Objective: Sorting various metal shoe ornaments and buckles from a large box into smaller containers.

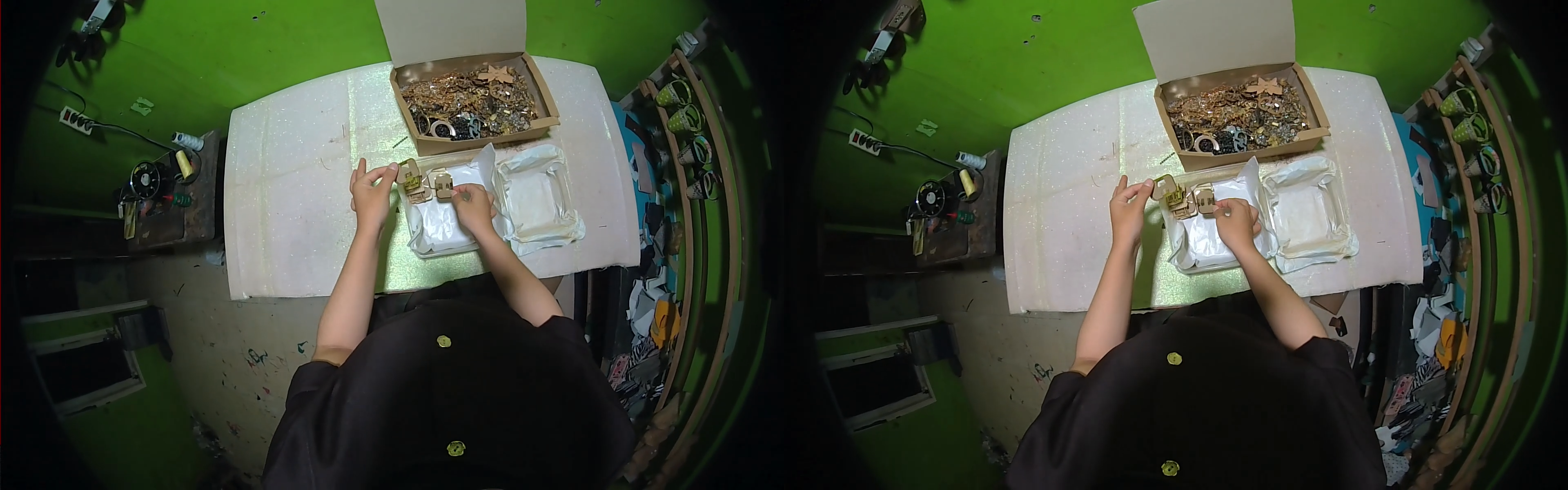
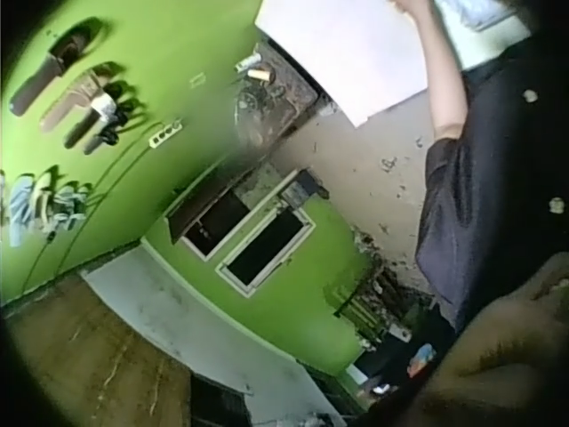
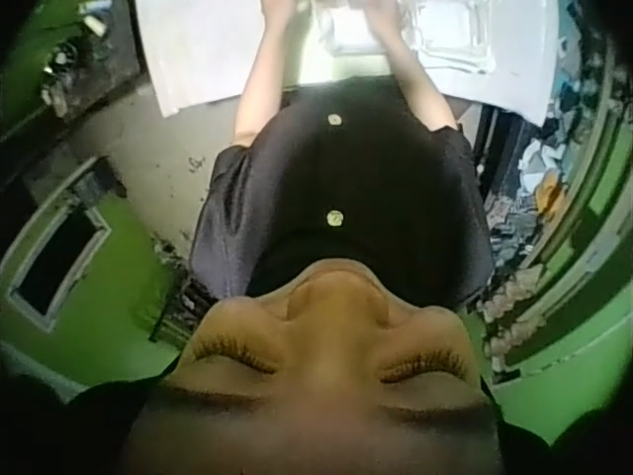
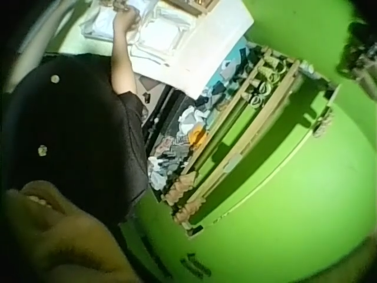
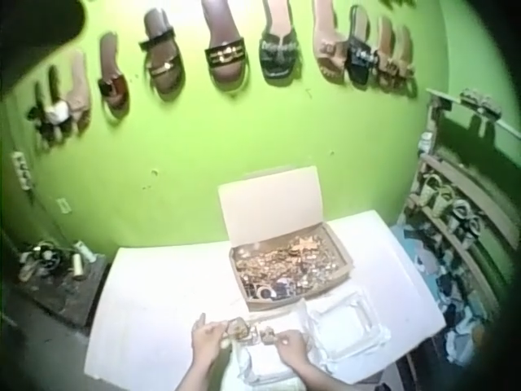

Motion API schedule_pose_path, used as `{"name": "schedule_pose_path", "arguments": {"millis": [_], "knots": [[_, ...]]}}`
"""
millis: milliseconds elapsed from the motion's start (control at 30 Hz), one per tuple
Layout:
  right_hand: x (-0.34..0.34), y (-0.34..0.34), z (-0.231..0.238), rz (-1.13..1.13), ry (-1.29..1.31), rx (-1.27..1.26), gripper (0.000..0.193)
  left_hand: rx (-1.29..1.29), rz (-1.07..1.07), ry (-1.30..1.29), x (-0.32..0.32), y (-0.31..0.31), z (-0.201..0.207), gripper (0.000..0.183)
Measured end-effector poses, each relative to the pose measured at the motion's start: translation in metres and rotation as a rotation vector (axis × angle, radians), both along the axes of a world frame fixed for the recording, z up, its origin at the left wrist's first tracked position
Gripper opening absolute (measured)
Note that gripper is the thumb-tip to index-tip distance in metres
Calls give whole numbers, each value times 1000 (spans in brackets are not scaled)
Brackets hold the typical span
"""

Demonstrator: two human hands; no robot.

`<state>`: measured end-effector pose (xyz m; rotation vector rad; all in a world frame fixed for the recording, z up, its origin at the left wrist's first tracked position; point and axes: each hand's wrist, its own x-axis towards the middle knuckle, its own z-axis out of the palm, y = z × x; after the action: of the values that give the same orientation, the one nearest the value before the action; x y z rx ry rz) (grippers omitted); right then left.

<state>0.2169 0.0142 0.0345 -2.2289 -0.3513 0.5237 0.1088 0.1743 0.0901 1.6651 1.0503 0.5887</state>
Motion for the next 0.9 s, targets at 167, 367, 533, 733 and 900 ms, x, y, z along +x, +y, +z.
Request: {"name": "schedule_pose_path", "arguments": {"millis": [167,367,533,733,900], "knots": [[7,16,-22,-17,-140,-174,9,-24,50,-8,-7,-1,-9,30],[3,35,-18,-112,-122,-175,10,-97,113,-81,-11,1,1,29],[-3,34,-7,-36,-240,-200,18,-92,159,-124,-10,0,-4,29],[-10,25,2,-74,-380,59,25,-137,132,-133,-3,-15,0,28],[-14,24,28,64,-68,362,28,-277,62,-297,8,-31,-1,28]]}}
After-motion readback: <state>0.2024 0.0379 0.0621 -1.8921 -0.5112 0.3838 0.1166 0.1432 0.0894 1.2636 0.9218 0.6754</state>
